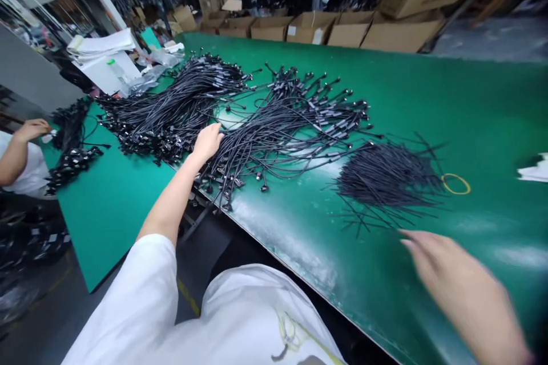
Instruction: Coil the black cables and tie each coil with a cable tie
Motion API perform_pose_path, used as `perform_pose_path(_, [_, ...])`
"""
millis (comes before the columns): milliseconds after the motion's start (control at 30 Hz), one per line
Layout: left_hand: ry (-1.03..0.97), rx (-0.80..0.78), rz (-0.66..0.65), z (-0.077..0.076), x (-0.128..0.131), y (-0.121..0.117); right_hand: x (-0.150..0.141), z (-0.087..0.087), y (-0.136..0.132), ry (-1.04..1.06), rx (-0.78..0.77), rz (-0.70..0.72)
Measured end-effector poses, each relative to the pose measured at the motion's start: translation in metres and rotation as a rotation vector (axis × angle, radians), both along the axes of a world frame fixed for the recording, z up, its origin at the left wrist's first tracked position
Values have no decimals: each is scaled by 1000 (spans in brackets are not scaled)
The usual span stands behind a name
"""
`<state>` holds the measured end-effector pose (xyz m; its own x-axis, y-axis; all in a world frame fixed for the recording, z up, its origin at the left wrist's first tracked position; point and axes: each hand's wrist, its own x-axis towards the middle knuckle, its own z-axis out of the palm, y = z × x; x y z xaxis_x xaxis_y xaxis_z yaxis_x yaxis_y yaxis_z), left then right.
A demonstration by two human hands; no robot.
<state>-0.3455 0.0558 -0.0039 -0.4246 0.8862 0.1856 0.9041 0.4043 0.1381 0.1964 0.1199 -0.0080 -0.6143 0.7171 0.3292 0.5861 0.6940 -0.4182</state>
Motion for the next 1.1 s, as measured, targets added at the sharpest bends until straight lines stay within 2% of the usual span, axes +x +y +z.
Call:
perform_pose_path(33, [32,-57,-27,-1,-8,14,-30,-9,-9,-36,-59,76])
perform_pose_path(133, [93,-180,-21,1,-23,47,-130,-28,-45,-113,-280,475])
perform_pose_path(167, [92,-209,-15,1,-26,54,-160,-32,-55,-142,-298,586])
perform_pose_path(200, [84,-233,-21,2,-29,59,-188,-36,-61,-161,-290,639])
perform_pose_path(300, [53,-300,-80,1,-32,61,-250,-45,-55,-170,-262,618])
perform_pose_path(367, [26,-335,-117,0,-31,54,-275,-51,-37,-110,-339,573])
perform_pose_path(467, [-41,-380,-147,4,-22,42,-302,-54,-14,92,-650,453])
perform_pose_path(533, [-104,-400,-169,9,-9,36,-319,-52,-8,220,-882,330])
perform_pose_path(633, [-199,-392,-208,11,29,30,-335,-47,-8,440,-1249,159])
perform_pose_path(700, [-289,-378,-232,6,65,27,-332,-45,-7,609,-1430,80])
perform_pose_path(767, [-439,-328,-246,-4,103,25,-318,-43,-1,709,-1470,41])
perform_pose_path(867, [-695,-29,-343,-15,143,24,-290,-41,10,782,-1474,-23])
perform_pose_path(933, [-704,58,-427,-15,145,20,-275,-39,12,785,-1479,-28])
perform_pose_path(1000, [-564,36,-396,-11,125,11,-265,-37,10,753,-1483,-20])
perform_pose_path(1033, [-453,40,-329,-8,109,4,-263,-37,7,736,-1477,-22])
perform_pose_path(1100, [-210,62,-70,-6,75,-11,-260,-38,1,704,-1446,-2])
